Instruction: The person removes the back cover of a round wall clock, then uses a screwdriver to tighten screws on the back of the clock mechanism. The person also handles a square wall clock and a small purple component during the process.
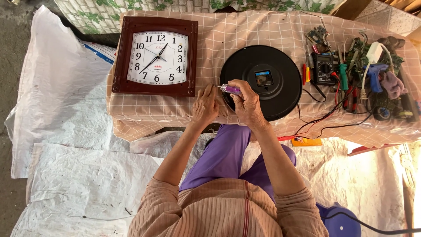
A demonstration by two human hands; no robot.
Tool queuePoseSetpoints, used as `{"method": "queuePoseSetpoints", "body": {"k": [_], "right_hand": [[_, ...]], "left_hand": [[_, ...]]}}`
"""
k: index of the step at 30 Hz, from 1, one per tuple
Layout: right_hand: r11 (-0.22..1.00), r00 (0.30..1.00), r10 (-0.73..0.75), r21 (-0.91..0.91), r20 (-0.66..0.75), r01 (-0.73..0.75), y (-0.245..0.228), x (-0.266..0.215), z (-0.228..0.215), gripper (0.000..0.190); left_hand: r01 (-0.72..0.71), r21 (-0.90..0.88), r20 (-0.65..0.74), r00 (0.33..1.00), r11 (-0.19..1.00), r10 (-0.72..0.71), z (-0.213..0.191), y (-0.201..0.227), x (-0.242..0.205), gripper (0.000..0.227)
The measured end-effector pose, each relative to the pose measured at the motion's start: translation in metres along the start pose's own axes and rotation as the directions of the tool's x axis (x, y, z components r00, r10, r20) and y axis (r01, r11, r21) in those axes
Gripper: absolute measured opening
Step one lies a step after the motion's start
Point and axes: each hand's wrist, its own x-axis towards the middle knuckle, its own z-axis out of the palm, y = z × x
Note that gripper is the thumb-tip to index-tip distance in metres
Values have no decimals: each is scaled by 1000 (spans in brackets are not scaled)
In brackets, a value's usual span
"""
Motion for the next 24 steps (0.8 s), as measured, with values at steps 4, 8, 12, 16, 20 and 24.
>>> {"method": "queuePoseSetpoints", "body": {"k": [4,8,12,16,20,24], "right_hand": [[1000,1000,0,7,-12,0,4,-2,-1,29],[1000,1000,-4,-5,-24,4,10,-5,0,28],[1000,999,-7,-6,-35,7,8,-7,-2,28],[999,995,-10,50,-101,15,3,-11,-8,30],[999,983,-41,-9,-181,40,-5,-13,-32,27],[999,948,-32,2,-317,34,-7,-19,-73,24]], "left_hand": [[-16,-26,-2,1000,1000,16,17,-16,4,90],[-37,-29,29,999,999,38,-5,-5,8,104],[-15,9,60,998,1000,14,2,-8,11,107],[0,-8,31,1000,1000,0,11,-11,11,104],[8,-21,62,998,1000,-7,0,-7,11,103],[29,-37,42,999,999,-27,15,-17,12,94]]}}
